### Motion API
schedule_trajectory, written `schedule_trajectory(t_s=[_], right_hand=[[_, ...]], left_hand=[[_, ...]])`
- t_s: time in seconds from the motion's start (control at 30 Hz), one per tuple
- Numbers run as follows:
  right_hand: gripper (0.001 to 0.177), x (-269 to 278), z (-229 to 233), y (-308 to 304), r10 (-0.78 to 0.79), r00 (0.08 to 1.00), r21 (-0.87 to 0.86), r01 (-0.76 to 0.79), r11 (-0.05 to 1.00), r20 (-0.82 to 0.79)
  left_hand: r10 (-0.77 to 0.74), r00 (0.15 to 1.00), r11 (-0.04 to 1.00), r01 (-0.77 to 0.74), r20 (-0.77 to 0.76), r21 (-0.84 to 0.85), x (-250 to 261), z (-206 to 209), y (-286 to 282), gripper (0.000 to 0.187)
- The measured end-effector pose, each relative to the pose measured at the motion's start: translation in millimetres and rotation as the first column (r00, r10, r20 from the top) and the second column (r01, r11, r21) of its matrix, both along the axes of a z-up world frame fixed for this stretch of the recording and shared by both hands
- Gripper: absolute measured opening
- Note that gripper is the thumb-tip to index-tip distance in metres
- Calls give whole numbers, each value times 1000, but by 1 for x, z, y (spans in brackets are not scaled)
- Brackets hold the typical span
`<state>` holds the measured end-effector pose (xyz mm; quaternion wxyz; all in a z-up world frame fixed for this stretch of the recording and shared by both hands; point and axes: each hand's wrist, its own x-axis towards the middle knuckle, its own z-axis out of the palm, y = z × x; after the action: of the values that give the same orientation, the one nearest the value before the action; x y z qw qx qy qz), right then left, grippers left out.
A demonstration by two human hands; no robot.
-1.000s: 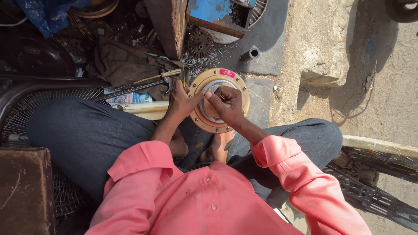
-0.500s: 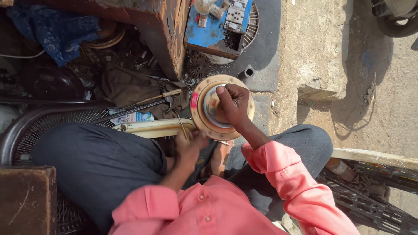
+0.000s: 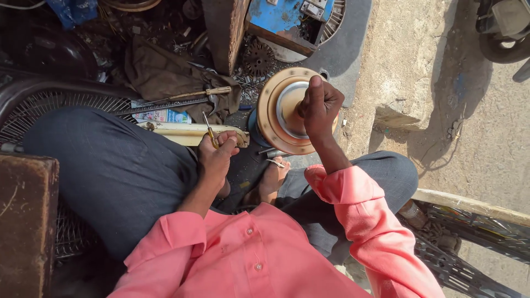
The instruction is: The person sits on the ground with a fan motor housing on their lap and repairs it. They unscrew and remove the central cover, manipulate the wiring and terminal components by hand, and use a screwdriver to loosen and tighten parts on the motor assembly.
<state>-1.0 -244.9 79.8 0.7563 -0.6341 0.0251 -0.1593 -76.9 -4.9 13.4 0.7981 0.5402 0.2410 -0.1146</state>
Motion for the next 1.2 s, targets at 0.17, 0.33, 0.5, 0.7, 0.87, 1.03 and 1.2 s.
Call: schedule_trajectory(t_s=[0.17, 0.33, 0.5, 0.7, 0.87, 1.03, 1.2], right_hand=[[58, -1, 4, -1, -17, 1000, -16, 16, 1000, -21], [58, 0, 4, 0, -23, 999, -7, 23, 1000, -25], [59, 0, 3, 1, -29, 1000, -42, 28, 999, -9], [59, -2, -5, 2, -17, 1000, -47, 16, 999, -24], [57, -7, -9, 7, 17, 998, -39, -20, 999, -61], [58, -15, -16, 10, 70, 994, -56, -74, 996, -84], [60, -19, -22, 13, 111, 988, -51, -117, 992, -103]], left_hand=[[13, 999, 1000, -14, 42, 26, -1, -11, -1, 23], [14, 1000, 997, -16, 25, 73, 1, -3, -3, 25], [-59, 998, 994, 56, 27, 89, -1, -8, -6, 32], [-140, 990, 980, 136, 14, 147, 4, -7, -21, 44], [-146, 989, 988, 145, 10, 53, 23, -18, -42, 39], [-70, 997, 997, 70, 10, -15, 35, -32, -54, 47], [-108, 994, 987, 110, -25, 113, 32, -34, -56, 47]])
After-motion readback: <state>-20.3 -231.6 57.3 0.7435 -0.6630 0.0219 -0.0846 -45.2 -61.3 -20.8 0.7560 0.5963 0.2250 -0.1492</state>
